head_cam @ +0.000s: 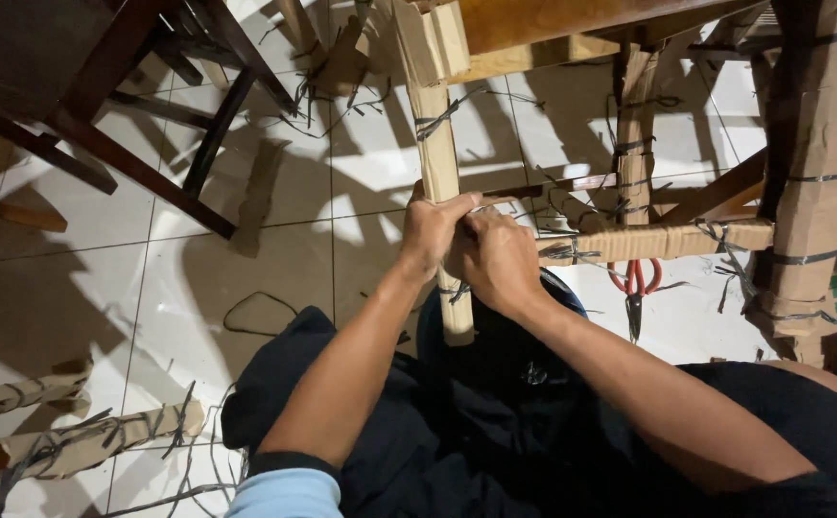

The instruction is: The person sits on the floor and wraps a cardboard strip around a wooden chair leg, then secures it by twisting metal wire with their hands. They repeat this process at multiple points along the leg.

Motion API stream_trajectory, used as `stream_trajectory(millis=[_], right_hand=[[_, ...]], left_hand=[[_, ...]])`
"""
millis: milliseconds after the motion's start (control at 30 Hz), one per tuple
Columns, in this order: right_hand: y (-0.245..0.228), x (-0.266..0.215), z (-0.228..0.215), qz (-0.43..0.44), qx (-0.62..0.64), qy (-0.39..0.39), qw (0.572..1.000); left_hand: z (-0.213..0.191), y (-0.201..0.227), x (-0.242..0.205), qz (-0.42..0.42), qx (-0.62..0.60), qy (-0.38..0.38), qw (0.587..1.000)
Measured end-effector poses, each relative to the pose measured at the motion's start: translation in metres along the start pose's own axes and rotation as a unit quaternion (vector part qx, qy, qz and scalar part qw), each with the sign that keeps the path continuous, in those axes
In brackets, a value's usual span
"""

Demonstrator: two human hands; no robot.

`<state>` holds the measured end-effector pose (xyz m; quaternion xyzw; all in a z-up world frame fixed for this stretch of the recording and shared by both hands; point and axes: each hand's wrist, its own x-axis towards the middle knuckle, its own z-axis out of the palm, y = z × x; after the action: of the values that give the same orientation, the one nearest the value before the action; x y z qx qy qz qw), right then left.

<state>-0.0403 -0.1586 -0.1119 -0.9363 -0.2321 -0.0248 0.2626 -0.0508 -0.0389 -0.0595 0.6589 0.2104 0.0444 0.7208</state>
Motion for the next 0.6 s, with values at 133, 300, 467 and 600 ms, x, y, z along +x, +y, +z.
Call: stream_trajectory(millis=[133, 300, 467, 600], right_hand=[[-0.008, -0.007, -0.006, 0.010, 0.014, 0.006, 1.000], [-0.002, -0.009, 0.000, 0.028, 0.007, -0.017, 0.999], [-0.020, -0.013, -0.026, 0.024, 0.052, -0.039, 0.998], [-0.028, -0.012, -0.042, 0.004, 0.060, -0.035, 0.998]], left_hand=[[0.002, -0.006, -0.005, -0.009, 0.006, 0.022, 1.000], [0.000, 0.006, -0.011, -0.002, -0.089, -0.005, 0.996], [-0.005, -0.012, 0.013, -0.029, -0.185, -0.050, 0.981], [-0.022, -0.073, 0.084, -0.061, -0.178, -0.098, 0.977]])
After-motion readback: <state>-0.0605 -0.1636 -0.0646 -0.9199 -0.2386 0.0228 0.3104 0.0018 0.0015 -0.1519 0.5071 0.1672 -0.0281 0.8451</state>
